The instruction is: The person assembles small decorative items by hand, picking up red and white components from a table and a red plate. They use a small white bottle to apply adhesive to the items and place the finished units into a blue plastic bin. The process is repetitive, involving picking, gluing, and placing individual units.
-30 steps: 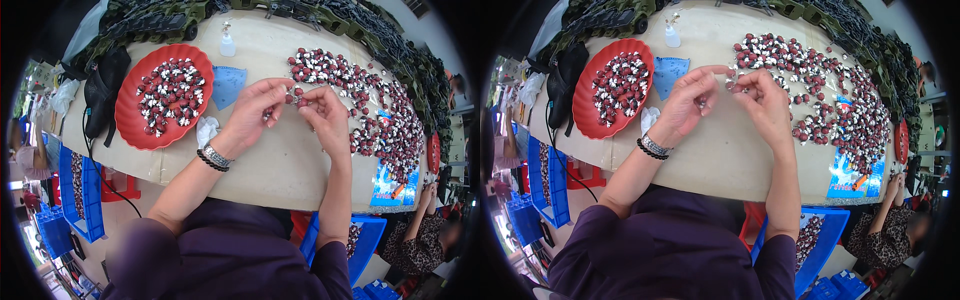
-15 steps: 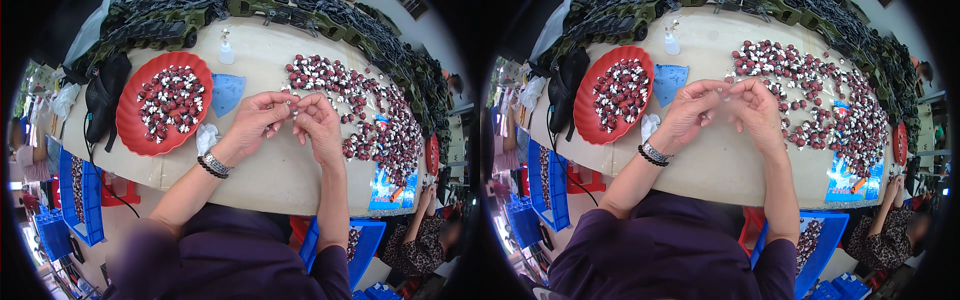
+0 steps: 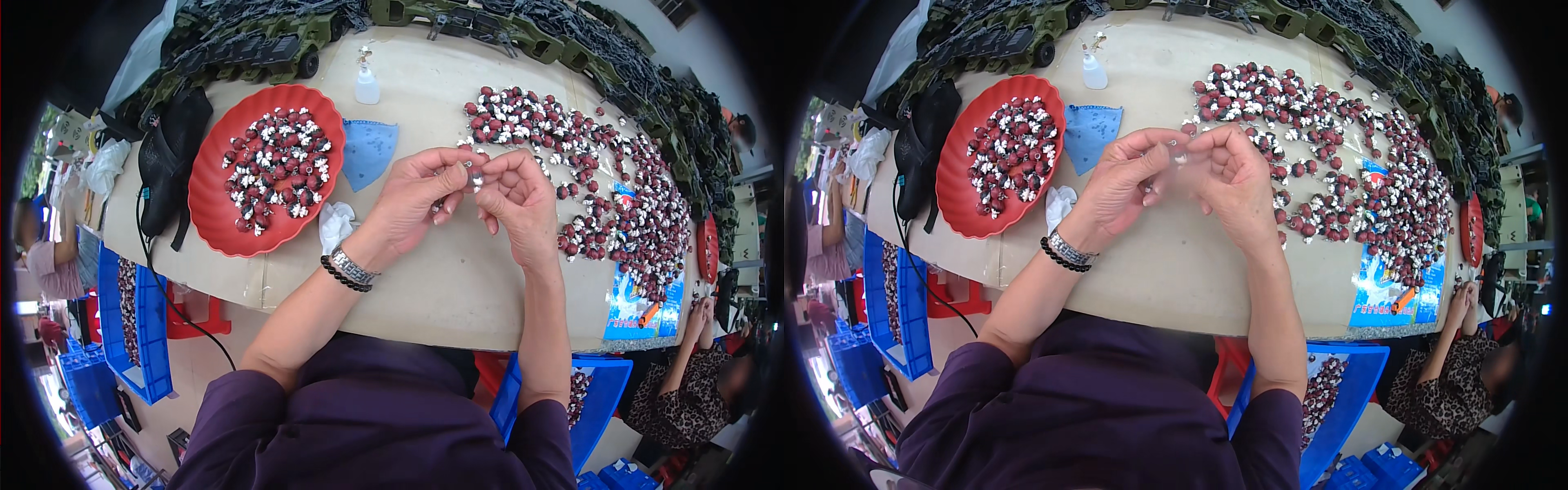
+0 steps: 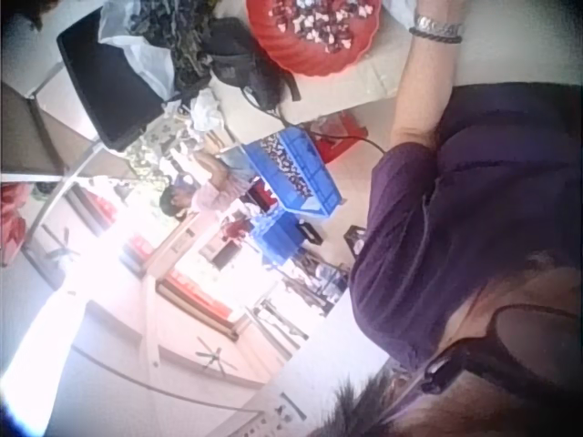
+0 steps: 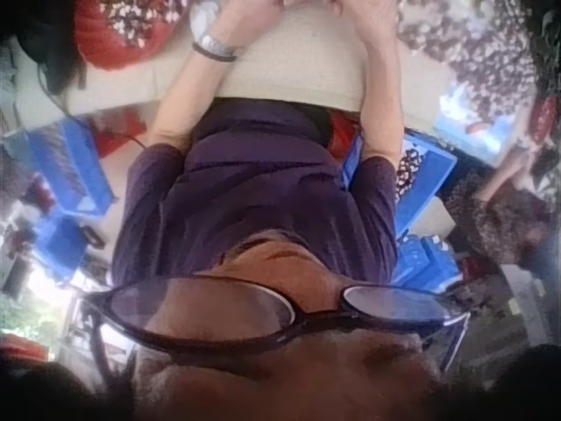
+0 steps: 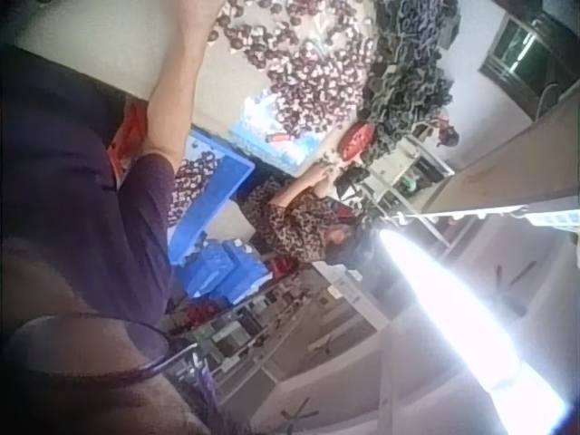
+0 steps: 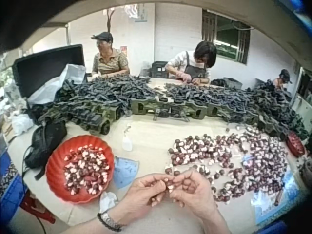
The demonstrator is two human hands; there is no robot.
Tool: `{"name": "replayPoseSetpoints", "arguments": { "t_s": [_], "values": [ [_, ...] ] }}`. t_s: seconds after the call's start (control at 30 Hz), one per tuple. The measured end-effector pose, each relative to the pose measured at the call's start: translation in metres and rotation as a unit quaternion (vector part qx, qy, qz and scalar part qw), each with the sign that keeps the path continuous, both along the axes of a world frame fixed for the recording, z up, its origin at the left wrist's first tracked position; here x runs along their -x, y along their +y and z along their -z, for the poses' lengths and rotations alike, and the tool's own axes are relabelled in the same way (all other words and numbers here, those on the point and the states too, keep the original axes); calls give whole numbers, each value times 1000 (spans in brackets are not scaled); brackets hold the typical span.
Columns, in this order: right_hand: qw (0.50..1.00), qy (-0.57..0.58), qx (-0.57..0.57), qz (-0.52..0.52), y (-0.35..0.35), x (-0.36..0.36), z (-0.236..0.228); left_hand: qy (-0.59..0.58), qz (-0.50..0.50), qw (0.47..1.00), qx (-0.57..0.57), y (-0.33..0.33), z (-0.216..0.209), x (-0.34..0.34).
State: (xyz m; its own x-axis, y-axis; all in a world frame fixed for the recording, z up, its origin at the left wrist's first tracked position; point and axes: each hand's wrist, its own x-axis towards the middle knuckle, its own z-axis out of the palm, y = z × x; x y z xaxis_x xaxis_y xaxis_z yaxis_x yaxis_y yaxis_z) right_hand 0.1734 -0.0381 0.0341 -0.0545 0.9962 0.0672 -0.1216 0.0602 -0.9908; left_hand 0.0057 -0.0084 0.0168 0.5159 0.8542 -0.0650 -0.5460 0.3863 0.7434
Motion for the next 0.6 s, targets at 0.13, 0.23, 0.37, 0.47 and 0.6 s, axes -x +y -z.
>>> {"name": "replayPoseSetpoints", "arguments": {
  "t_s": [0.13, 0.23, 0.37, 0.47, 0.6],
  "values": [
    [1000, -16, -5, 15, -2, 0, -4, 28, -10, 999, -36, 0, 2, -1],
    [998, -55, -17, 33, -3, 1, -3, 93, -37, 992, -79, -2, 2, -3],
    [994, -93, -26, 46, -4, 3, -6, 127, -64, 982, -121, -3, -1, -4],
    [992, -112, -34, 48, -5, 2, -7, 144, -70, 976, -145, -3, -2, -3],
    [987, -147, -34, 49, -5, 1, -10, 152, -64, 974, -155, -3, -3, 0]
  ]
}}
